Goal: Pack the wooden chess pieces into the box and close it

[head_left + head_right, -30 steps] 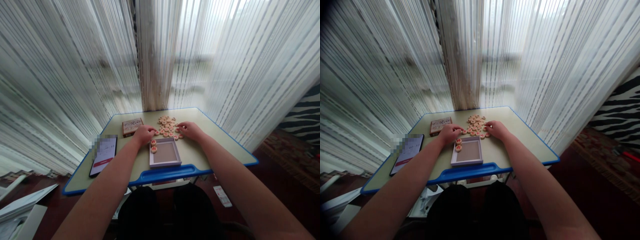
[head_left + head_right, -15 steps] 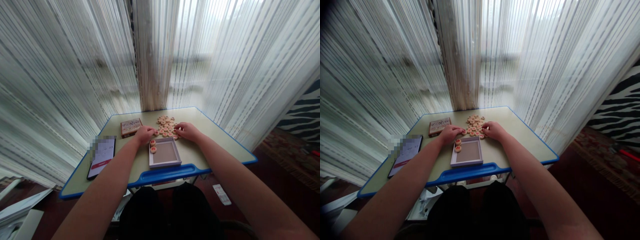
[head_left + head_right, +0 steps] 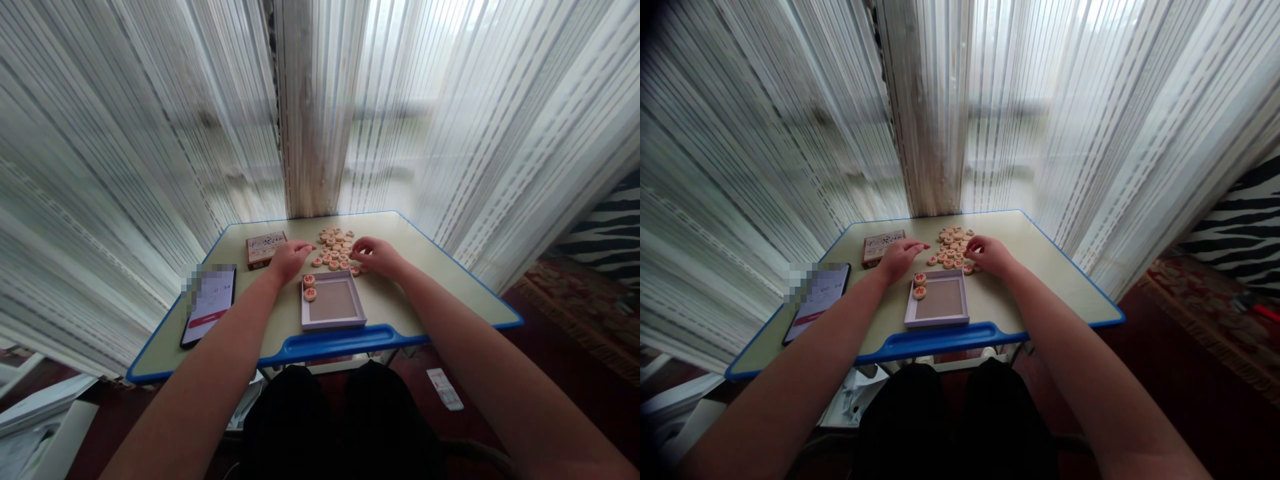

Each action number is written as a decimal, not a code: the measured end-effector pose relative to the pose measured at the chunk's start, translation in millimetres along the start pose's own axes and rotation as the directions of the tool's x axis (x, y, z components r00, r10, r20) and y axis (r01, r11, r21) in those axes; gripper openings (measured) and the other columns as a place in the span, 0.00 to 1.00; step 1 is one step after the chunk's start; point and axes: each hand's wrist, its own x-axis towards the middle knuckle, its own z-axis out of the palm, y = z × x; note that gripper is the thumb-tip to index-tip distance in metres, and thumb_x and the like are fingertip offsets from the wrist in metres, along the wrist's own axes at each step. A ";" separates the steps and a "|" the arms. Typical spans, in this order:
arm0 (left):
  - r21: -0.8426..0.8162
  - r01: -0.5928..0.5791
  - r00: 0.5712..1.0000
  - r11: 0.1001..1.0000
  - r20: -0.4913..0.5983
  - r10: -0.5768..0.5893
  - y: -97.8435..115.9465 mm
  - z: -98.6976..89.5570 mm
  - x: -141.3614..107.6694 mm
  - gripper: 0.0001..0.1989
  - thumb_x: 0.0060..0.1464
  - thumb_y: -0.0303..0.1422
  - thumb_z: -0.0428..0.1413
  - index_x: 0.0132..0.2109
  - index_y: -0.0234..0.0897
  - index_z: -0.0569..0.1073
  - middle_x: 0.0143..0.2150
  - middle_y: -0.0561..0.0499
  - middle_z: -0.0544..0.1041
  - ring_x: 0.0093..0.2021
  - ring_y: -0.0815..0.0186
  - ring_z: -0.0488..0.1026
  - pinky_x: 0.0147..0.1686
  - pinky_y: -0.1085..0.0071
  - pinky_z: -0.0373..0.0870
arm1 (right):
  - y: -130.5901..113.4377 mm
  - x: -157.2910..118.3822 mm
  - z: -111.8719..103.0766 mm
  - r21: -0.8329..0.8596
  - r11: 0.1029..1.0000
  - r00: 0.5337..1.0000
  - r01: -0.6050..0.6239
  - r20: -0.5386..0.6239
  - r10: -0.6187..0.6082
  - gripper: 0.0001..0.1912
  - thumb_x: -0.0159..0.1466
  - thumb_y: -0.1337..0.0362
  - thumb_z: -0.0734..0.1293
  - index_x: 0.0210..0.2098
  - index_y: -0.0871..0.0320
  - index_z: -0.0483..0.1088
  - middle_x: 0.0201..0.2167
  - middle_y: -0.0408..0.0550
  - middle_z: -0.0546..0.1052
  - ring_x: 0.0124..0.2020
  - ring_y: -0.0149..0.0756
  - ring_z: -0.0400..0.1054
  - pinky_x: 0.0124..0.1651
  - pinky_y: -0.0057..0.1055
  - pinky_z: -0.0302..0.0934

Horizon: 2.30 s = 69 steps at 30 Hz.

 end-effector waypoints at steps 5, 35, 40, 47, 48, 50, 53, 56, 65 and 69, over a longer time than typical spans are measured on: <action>0.057 -0.015 0.999 0.998 0.046 0.012 2.3 0.7 -1.3 0.14 0.48 0.33 0.50 0.37 0.33 0.78 0.35 0.48 0.78 0.37 0.65 0.72 0.41 0.72 0.66 | -29.0 -12.9 1.2 0.411 0.911 1.000 -0.017 0.030 0.005 0.19 0.50 0.57 0.68 0.39 0.59 0.69 0.29 0.47 0.75 0.23 0.28 0.64 0.23 0.25 0.56; -0.058 0.127 0.971 0.990 0.209 -0.112 9.7 10.4 1.9 0.11 0.38 0.30 0.47 0.20 0.31 0.72 0.13 0.55 0.64 0.20 0.71 0.61 0.22 0.74 0.53 | -61.3 -34.6 27.5 -0.242 0.716 0.752 0.655 0.299 -0.587 0.11 0.56 0.58 0.66 0.35 0.55 0.75 0.31 0.49 0.73 0.35 0.36 0.60 0.41 0.34 0.55; -0.100 0.145 0.965 0.984 0.234 -0.118 8.0 13.7 5.1 0.11 0.39 0.29 0.46 0.19 0.31 0.71 0.13 0.55 0.64 0.20 0.71 0.61 0.21 0.75 0.54 | -64.1 -36.4 36.9 -0.267 0.670 0.721 0.692 0.270 -0.638 0.09 0.55 0.60 0.66 0.34 0.54 0.74 0.33 0.49 0.74 0.36 0.37 0.59 0.41 0.34 0.56; -0.111 0.183 0.950 0.977 0.276 -0.147 9.5 12.7 5.2 0.11 0.38 0.28 0.46 0.17 0.32 0.70 0.12 0.56 0.62 0.18 0.72 0.60 0.20 0.75 0.53 | -58.4 -32.9 42.8 -0.271 0.644 0.698 0.716 0.316 -0.643 0.09 0.57 0.61 0.64 0.36 0.54 0.74 0.31 0.48 0.74 0.35 0.36 0.60 0.42 0.33 0.56; -0.113 0.186 0.949 0.976 0.279 -0.148 9.6 12.5 5.1 0.11 0.38 0.28 0.46 0.17 0.32 0.70 0.11 0.56 0.62 0.18 0.72 0.59 0.20 0.75 0.53 | -57.6 -32.8 43.3 -0.265 0.644 0.695 0.718 0.322 -0.643 0.08 0.58 0.62 0.64 0.35 0.53 0.74 0.32 0.48 0.74 0.36 0.35 0.61 0.42 0.33 0.56; -0.125 0.200 0.946 0.972 0.284 -0.158 9.3 12.1 4.8 0.10 0.37 0.28 0.46 0.17 0.32 0.70 0.12 0.57 0.62 0.18 0.73 0.59 0.19 0.75 0.52 | -57.4 -33.3 43.5 -0.247 0.647 0.690 0.721 0.344 -0.637 0.07 0.58 0.64 0.64 0.34 0.53 0.74 0.33 0.47 0.75 0.37 0.35 0.61 0.42 0.32 0.56; -0.152 0.237 0.937 0.960 0.297 -0.184 8.1 11.7 4.3 0.10 0.37 0.28 0.47 0.18 0.31 0.71 0.12 0.57 0.61 0.17 0.73 0.58 0.18 0.75 0.52 | -60.2 -35.4 40.8 -0.251 0.667 0.708 0.702 0.347 -0.615 0.08 0.57 0.65 0.63 0.36 0.53 0.73 0.35 0.46 0.75 0.38 0.36 0.62 0.43 0.33 0.55; -0.165 0.251 0.932 0.954 0.307 -0.193 6.3 11.2 4.1 0.09 0.37 0.28 0.47 0.18 0.31 0.71 0.12 0.57 0.61 0.16 0.74 0.57 0.18 0.76 0.51 | -63.6 -37.1 36.9 -0.334 0.701 0.776 0.630 0.306 -0.552 0.10 0.55 0.63 0.65 0.36 0.56 0.72 0.34 0.48 0.74 0.37 0.37 0.63 0.43 0.34 0.56; -0.267 0.311 0.862 0.912 0.483 -0.152 4.9 2.2 2.6 0.07 0.37 0.29 0.53 0.25 0.30 0.74 0.15 0.57 0.64 0.17 0.75 0.56 0.17 0.77 0.51 | -58.6 -36.2 35.1 -0.405 0.718 0.819 0.566 0.369 -0.438 0.07 0.52 0.65 0.65 0.31 0.55 0.72 0.28 0.48 0.73 0.35 0.38 0.62 0.40 0.33 0.55; -0.364 0.336 0.773 0.869 0.634 -0.033 3.8 -13.2 1.7 0.11 0.36 0.29 0.57 0.32 0.31 0.76 0.27 0.52 0.74 0.27 0.72 0.66 0.26 0.77 0.61 | -63.6 -38.3 29.8 -0.313 0.736 0.782 0.601 0.421 -0.460 0.11 0.50 0.72 0.63 0.31 0.54 0.72 0.32 0.46 0.74 0.39 0.37 0.62 0.42 0.32 0.55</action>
